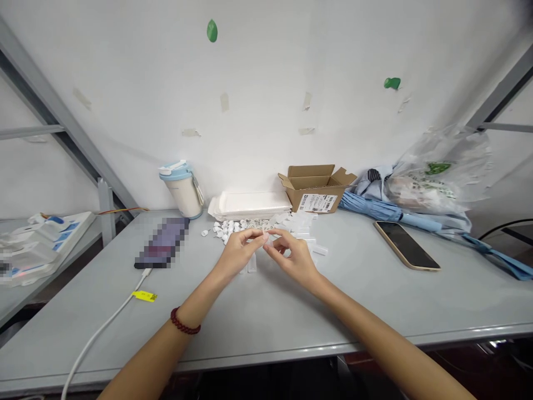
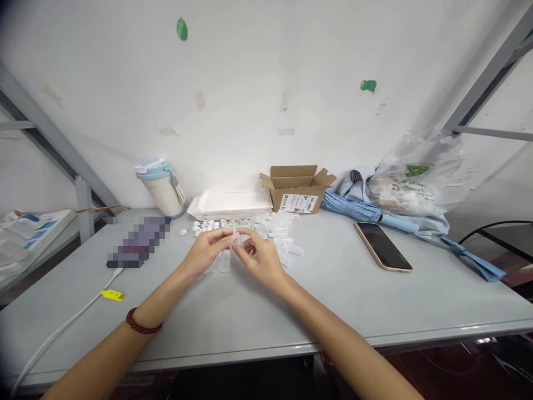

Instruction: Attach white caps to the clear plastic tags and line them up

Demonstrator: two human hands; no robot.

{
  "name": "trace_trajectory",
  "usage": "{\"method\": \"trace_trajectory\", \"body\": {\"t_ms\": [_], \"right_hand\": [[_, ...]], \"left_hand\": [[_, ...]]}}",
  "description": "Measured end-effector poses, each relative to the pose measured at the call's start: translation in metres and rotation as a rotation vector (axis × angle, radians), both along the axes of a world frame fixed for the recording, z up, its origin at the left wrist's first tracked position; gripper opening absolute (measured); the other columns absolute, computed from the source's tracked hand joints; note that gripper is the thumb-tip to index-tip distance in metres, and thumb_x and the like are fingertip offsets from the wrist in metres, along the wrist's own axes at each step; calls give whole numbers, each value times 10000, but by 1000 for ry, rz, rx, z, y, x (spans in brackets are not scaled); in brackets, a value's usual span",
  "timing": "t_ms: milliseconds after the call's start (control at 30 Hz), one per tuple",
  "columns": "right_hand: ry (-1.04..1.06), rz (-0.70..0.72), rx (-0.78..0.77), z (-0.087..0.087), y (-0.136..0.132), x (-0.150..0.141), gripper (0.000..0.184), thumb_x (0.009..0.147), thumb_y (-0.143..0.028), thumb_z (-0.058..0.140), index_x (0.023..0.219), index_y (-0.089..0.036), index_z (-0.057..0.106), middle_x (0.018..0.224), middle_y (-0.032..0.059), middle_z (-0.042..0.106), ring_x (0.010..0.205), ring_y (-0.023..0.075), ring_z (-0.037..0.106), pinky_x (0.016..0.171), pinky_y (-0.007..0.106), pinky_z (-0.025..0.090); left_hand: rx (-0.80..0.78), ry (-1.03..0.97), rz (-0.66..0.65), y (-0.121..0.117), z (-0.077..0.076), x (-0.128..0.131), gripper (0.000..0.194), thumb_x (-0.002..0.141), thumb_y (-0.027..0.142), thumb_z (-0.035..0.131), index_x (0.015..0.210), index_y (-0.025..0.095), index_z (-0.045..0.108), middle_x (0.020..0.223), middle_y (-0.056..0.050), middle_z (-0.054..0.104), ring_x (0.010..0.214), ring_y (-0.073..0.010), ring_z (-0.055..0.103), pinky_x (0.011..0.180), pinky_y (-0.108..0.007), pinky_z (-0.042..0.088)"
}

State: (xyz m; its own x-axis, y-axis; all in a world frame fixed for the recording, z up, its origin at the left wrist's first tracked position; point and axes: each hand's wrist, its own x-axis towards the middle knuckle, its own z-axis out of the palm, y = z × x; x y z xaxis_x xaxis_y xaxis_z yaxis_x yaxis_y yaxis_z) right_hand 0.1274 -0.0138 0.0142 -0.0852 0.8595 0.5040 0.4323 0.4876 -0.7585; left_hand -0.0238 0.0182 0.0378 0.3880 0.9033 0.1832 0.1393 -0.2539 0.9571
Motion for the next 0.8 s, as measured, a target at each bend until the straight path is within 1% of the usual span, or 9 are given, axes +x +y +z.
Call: {"method": "trace_trajectory", "body": {"t_ms": [133, 200, 233, 300, 333, 400, 500, 667, 800], "right_hand": [[-38, -35, 31, -5, 3, 1, 246, 820, -289, 544, 1040, -180, 561, 611, -17, 623, 538, 111, 549, 561, 225, 442], [-50, -68, 23, -7, 5, 2, 234, 814, -308, 551, 1011, -180, 561, 617, -12, 627, 539, 115, 550, 560, 231, 444], [-50, -85, 9, -8, 6, 2, 226, 810, -317, 557, 990, -182, 560, 618, -10, 629, 537, 117, 550, 557, 234, 445], [-36, -112, -30, -9, 8, 4, 212, 798, -330, 570, 952, -185, 555, 619, -6, 635, 535, 123, 552, 552, 240, 447], [-23, -122, -50, -9, 9, 4, 209, 793, -335, 575, 937, -186, 552, 615, -6, 635, 533, 126, 553, 548, 242, 448], [9, -136, -87, -9, 11, 5, 208, 784, -340, 581, 917, -185, 543, 606, -7, 630, 530, 130, 557, 541, 245, 448], [55, -134, -134, -8, 12, 6, 212, 776, -344, 586, 903, -184, 529, 593, -14, 615, 524, 130, 558, 536, 244, 446], [77, -119, -191, -9, 11, 4, 199, 774, -332, 583, 888, -180, 523, 596, -12, 621, 524, 132, 568, 542, 243, 444], [43, -106, -238, -11, 11, 3, 191, 777, -323, 580, 884, -172, 534, 595, -12, 622, 531, 132, 563, 547, 245, 441]], "left_hand": [[3, 32, 18, 2, -1, 0, 210, 782, 350, 540, 767, 177, 658, 841, -24, 666, 859, -196, 586, 797, -312, 446], [26, 65, 93, 3, -4, -1, 211, 774, 313, 531, 871, 173, 656, 912, -46, 670, 907, -213, 591, 810, -335, 456], [78, 93, 147, 3, -5, -1, 233, 769, 290, 525, 934, 173, 642, 940, -54, 665, 923, -217, 589, 810, -346, 460], [278, 177, 223, 3, -7, -3, 292, 763, 236, 510, 1036, 179, 599, 997, -67, 642, 955, -221, 575, 818, -371, 463], [407, 226, 224, 2, -7, -3, 317, 763, 209, 502, 1070, 185, 576, 1030, -72, 626, 982, -224, 560, 831, -384, 461], [633, 313, 161, -1, -8, -3, 372, 759, 161, 493, 1127, 195, 533, 1110, -85, 583, 1055, -236, 515, 881, -413, 444], [804, 435, 56, -5, -9, -1, 432, 760, 156, 526, 1188, 190, 479, 1176, -104, 540, 1123, -261, 460, 945, -450, 409], [883, 564, 67, -5, -15, 5, 391, 773, 200, 565, 1154, 162, 482, 1127, -118, 555, 1077, -278, 466, 905, -452, 430], [782, 590, 45, -4, -14, 5, 396, 727, 184, 589, 1112, 172, 497, 1110, -105, 558, 1061, -277, 464, 891, -440, 429]]}}
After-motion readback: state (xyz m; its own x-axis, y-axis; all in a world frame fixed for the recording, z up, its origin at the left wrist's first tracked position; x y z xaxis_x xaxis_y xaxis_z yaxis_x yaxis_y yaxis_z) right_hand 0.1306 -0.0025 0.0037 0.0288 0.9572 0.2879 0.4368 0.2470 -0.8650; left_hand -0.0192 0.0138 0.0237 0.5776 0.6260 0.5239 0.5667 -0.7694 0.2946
